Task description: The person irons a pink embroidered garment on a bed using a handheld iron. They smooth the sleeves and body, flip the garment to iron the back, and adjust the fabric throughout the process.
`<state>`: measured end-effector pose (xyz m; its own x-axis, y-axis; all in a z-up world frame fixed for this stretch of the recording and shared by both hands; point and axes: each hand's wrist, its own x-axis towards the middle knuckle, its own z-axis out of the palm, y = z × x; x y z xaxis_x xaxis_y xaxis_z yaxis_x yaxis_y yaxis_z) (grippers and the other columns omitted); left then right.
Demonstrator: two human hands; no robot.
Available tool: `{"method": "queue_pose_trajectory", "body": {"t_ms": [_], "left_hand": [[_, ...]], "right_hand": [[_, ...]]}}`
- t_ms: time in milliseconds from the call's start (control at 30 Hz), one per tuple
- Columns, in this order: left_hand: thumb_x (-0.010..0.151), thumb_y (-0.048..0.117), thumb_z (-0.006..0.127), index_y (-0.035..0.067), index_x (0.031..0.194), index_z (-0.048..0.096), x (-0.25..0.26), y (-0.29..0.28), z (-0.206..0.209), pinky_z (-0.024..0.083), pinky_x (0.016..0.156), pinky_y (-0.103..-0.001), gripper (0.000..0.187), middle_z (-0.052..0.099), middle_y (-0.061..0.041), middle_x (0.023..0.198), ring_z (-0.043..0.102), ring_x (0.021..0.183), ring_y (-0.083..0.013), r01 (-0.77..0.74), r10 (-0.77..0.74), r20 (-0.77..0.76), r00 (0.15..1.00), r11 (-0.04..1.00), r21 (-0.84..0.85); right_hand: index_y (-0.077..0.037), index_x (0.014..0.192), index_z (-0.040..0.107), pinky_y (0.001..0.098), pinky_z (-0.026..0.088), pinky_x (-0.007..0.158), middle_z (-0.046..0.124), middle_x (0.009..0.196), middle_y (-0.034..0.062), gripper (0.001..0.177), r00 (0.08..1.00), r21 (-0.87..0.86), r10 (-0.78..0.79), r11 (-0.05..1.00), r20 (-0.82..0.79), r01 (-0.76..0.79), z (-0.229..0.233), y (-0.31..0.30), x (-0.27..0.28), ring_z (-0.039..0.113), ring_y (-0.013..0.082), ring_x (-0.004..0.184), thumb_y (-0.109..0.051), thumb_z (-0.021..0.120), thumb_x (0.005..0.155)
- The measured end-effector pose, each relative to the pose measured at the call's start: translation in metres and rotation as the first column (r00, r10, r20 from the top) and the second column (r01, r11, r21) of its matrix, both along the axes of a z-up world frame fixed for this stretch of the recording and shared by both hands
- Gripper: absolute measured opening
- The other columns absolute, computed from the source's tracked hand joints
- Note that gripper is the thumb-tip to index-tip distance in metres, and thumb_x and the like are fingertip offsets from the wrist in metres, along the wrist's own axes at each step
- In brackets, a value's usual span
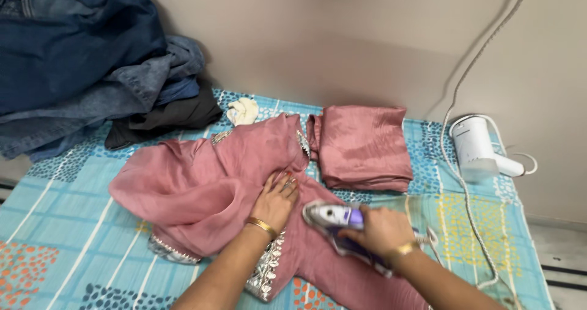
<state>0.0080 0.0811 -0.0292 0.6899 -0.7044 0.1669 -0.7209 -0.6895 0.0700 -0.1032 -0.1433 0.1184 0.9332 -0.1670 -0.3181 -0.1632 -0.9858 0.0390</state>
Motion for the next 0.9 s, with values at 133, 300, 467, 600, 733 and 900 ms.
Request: {"method": "queue_pose_trajectory", "body": {"t_ms": [133,300,467,600,733,900], "left_hand": [[0.094,0.015,0.049,0.009,0.135,0.061,-0.04,-0.003,0.024,0.01,0.13,-0.052,0.043,0.056,-0.004,0.149,0.035,0.151,-0.0225,-0.29,0.252,-0.184,0.95,0.931,-0.223],[0.087,0.014,0.045,0.009,0.144,0.05,-0.061,0.011,0.011,0.002,0.123,-0.058,0.058,0.041,-0.004,0.157,0.023,0.152,-0.0244,-0.296,0.275,-0.195,0.942,0.951,-0.089],[0.09,0.015,0.042,0.014,0.156,0.033,-0.057,0.024,-0.024,0.0,0.123,-0.057,0.066,0.027,-0.001,0.165,0.013,0.154,-0.0247,-0.245,0.234,-0.175,0.956,0.968,-0.049],[0.091,0.017,0.044,0.015,0.157,0.031,-0.057,0.025,-0.032,0.002,0.123,-0.056,0.067,0.026,-0.001,0.166,0.014,0.155,-0.0249,-0.242,0.23,-0.128,0.965,0.966,-0.09],[0.092,0.02,0.047,0.015,0.157,0.031,-0.056,0.026,-0.029,0.002,0.123,-0.058,0.067,0.026,-0.002,0.166,0.015,0.154,-0.025,-0.225,0.214,-0.135,0.967,0.972,-0.072],[0.091,0.022,0.048,0.015,0.157,0.031,-0.053,0.026,-0.022,0.002,0.123,-0.059,0.069,0.027,-0.001,0.165,0.014,0.154,-0.0245,-0.219,0.212,-0.138,0.968,0.975,-0.036]], "right_hand": [[-0.014,0.107,0.073,0.0487,0.059,0.078,0.076,0.093,0.015,0.076,0.996,-0.001,-0.07,0.998,0.058,0.071,-0.005,0.006,0.027,0.074,0.0354,0.086,-0.079,0.075,0.066],[-0.015,0.106,0.075,0.0471,0.059,0.081,0.076,0.095,0.0147,0.076,0.995,-0.027,-0.091,0.995,0.042,0.092,-0.005,0.013,0.019,0.074,0.0342,0.09,-0.08,0.074,0.067],[-0.027,0.117,0.072,0.0459,0.059,0.082,0.076,0.092,0.0147,0.072,0.995,0.008,-0.076,0.997,-0.057,0.077,0.009,0.022,-0.036,0.074,0.0352,0.088,-0.076,0.075,0.065],[-0.03,0.122,0.071,0.0462,0.059,0.079,0.076,0.089,0.0114,0.076,0.99,-0.014,-0.06,0.998,-0.126,0.058,0.004,0.016,-0.092,0.075,0.0332,0.084,-0.078,0.074,0.064],[-0.027,0.112,0.074,0.047,0.059,0.075,0.076,0.087,0.0113,0.076,0.994,-0.005,0.026,1.0,-0.106,-0.026,-0.006,-0.012,-0.127,0.075,0.0329,0.081,-0.082,0.075,0.06],[-0.025,0.118,0.07,0.0447,0.06,0.076,0.077,0.086,0.0104,0.079,0.985,-0.069,-0.085,0.995,-0.148,0.075,-0.007,-0.017,-0.118,0.076,0.0318,0.081,-0.083,0.069,0.064]]}}
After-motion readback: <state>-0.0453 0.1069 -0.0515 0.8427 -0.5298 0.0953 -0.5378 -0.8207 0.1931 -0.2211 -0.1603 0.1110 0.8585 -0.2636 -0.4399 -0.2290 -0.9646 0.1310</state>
